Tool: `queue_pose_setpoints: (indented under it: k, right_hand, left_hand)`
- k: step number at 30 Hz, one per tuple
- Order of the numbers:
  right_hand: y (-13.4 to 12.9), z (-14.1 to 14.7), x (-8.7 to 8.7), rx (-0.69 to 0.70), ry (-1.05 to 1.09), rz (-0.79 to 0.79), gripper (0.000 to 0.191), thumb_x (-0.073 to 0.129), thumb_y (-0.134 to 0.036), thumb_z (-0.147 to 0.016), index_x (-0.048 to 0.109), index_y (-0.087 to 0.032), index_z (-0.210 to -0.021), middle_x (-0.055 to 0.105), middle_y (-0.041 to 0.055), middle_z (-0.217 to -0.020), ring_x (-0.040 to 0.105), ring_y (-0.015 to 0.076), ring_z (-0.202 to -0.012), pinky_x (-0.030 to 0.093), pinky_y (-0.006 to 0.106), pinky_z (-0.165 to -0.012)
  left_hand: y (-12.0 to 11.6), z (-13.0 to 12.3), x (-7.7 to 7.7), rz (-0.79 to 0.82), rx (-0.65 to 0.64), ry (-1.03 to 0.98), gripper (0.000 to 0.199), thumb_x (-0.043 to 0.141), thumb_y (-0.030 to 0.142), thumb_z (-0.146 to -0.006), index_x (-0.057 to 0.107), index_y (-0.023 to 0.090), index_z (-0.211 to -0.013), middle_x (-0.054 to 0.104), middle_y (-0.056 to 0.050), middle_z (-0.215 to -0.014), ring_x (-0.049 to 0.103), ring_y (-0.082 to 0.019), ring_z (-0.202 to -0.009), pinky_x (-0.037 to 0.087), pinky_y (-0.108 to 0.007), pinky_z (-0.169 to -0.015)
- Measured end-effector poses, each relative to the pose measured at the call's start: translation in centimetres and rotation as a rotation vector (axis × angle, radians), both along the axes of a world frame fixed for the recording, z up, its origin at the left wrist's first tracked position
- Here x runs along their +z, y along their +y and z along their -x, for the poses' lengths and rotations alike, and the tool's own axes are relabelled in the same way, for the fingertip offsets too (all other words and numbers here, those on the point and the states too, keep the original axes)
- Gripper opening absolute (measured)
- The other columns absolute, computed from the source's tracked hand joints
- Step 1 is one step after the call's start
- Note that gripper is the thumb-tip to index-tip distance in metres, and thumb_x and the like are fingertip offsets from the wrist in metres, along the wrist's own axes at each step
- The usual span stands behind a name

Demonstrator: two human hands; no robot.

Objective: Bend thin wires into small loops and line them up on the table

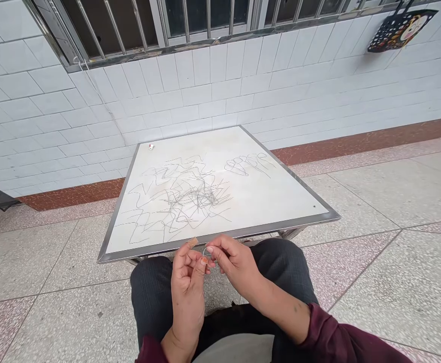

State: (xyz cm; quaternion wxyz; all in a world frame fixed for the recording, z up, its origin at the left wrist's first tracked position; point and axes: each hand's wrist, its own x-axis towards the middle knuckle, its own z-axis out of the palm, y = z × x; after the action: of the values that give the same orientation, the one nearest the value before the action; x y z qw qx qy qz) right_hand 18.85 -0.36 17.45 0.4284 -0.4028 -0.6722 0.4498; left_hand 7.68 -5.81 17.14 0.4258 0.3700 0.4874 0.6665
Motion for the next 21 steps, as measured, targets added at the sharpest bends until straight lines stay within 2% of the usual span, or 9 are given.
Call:
queue_pose_setpoints:
  k: [4, 8, 13, 21]
  right_hand:
    - [0.08, 0.27, -0.07, 0.016, 0.05, 0.074, 0.017, 0.05, -0.032, -0.091, 0.059, -0.021, -0.083, 0.055, -0.0037, -0.062, 0.047, 0.0084, -0.049, 0.04, 0.02, -0.048]
    - [0.17, 0.46, -0.09, 0.038, 0.073, 0.101, 0.018, 0.048, -0.034, -0.093, 0.057, -0.021, -0.083, 0.053, -0.0041, -0.064, 0.047, 0.0074, -0.047, 0.04, 0.019, -0.047]
    - [0.25, 0.58, 0.01, 0.057, 0.079, 0.101, 0.02, 0.043, -0.035, -0.095, 0.055, -0.021, -0.087, 0.053, -0.0039, -0.069, 0.046, 0.0063, -0.046, 0.038, 0.019, -0.045]
    - [0.47, 1.02, -0.25, 0.053, 0.11, 0.141, 0.022, 0.044, -0.037, -0.094, 0.054, -0.021, -0.083, 0.051, -0.0043, -0.065, 0.045, 0.0064, -0.045, 0.035, 0.018, -0.041]
  left_hand:
    - [0.11, -0.25, -0.13, 0.009, 0.034, -0.014, 0.033, 0.063, 0.025, -0.085, 0.054, 0.024, -0.117, 0.056, 0.003, -0.077, 0.054, -0.008, -0.067, 0.044, -0.02, -0.062]
    - [0.46, -0.43, 0.07, 0.026, 0.084, -0.152, 0.037, 0.068, 0.024, -0.08, 0.055, 0.023, -0.115, 0.058, 0.003, -0.074, 0.054, -0.008, -0.064, 0.042, -0.018, -0.057]
    - [0.62, -0.55, 0.52, 0.058, 0.079, -0.321, 0.043, 0.073, 0.024, -0.075, 0.056, 0.021, -0.115, 0.059, 0.003, -0.072, 0.056, -0.008, -0.064, 0.043, -0.019, -0.059]
    - [0.62, -0.54, 0.15, 0.07, 0.102, -0.328, 0.039, 0.074, 0.023, -0.074, 0.061, 0.021, -0.111, 0.059, 0.005, -0.068, 0.055, -0.006, -0.06, 0.045, -0.018, -0.061]
